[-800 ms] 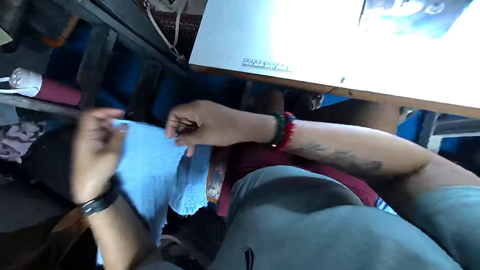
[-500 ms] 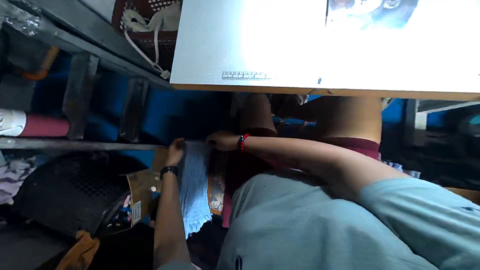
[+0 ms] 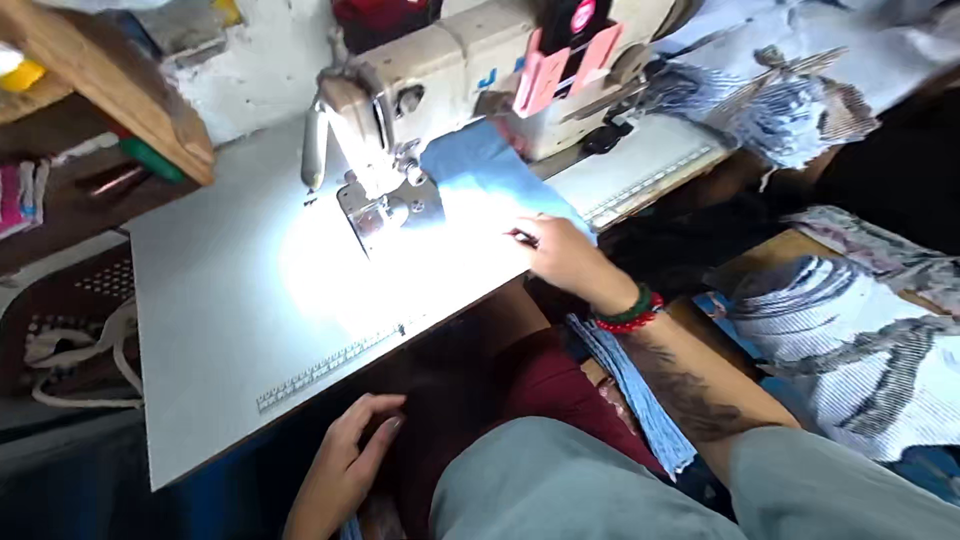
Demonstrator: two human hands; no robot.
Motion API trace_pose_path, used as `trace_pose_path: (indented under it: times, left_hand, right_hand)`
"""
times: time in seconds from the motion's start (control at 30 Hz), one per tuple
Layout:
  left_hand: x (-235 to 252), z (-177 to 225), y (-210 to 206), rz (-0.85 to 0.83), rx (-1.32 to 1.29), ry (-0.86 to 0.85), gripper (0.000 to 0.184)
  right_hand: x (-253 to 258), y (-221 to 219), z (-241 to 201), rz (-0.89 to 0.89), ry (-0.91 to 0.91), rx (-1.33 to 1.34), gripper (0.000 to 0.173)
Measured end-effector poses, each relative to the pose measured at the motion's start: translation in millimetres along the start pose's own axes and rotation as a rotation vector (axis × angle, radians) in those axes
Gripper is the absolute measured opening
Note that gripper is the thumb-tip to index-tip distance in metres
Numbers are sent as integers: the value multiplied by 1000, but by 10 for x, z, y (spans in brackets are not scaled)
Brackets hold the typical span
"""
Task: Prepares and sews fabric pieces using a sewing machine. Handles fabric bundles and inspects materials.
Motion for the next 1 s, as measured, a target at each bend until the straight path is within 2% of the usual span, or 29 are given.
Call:
trace_pose_path:
  times: [0.1, 0.23, 0.33, 0.43, 0.53, 0.67, 0.73, 0.77, 0.83, 0.9, 0.93, 1.0]
  left_hand:
    - [991, 706, -229, -32, 88, -222, 25]
    - [2435, 1238, -499, 54, 328, -294, 23]
    - [3471, 1177, -549, 187, 493, -149, 30]
    - [4045, 847, -585, 141, 750, 101, 39]
    - [4110, 779, -658, 113, 896, 188, 44]
    - [4070, 857, -719, 108, 1047, 164, 46]
    - [3878, 969, -790, 95, 1087, 153, 46]
    - [3703, 1052, -859, 61, 1094, 133, 43]
    - [3328, 1218, -993, -121, 1073, 118, 28]
    - [3162, 1339, -997, -288, 1016, 119, 29]
    - [3219, 1375, -926, -255, 971, 87, 32]
    - [3540, 1341, -746, -61, 883, 38, 39]
  right_hand:
    - [-48, 371, 558, 78, -137, -138, 15]
    - [2, 350, 1000, 65, -201, -120, 16]
    - [1, 300, 1164, 91, -275, -37, 18]
    - [-16, 289, 1230, 122, -324, 26, 15]
    - [-29, 283, 1258, 134, -330, 24, 16]
    - [-43, 275, 1265, 139, -336, 30, 16]
    - [-57, 315, 1267, 165, -325, 67, 19]
    - [-73, 359, 1259, 200, -302, 105, 23]
    - [-112, 471, 1237, 305, -240, 193, 31]
    - [-132, 542, 1228, 377, -236, 254, 34]
    - [-119, 547, 1229, 378, -254, 260, 38]
    - [-61, 489, 1242, 332, -300, 245, 47]
Point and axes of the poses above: each hand's wrist, its own x-axis towards the middle knuckle, its own y-axis out of the back of the hand, z = x × y, the point moved 10 cm from there along x, towards the middle knuckle, and after that the axes turned 4 degrees about y, right-handed, at the moved point
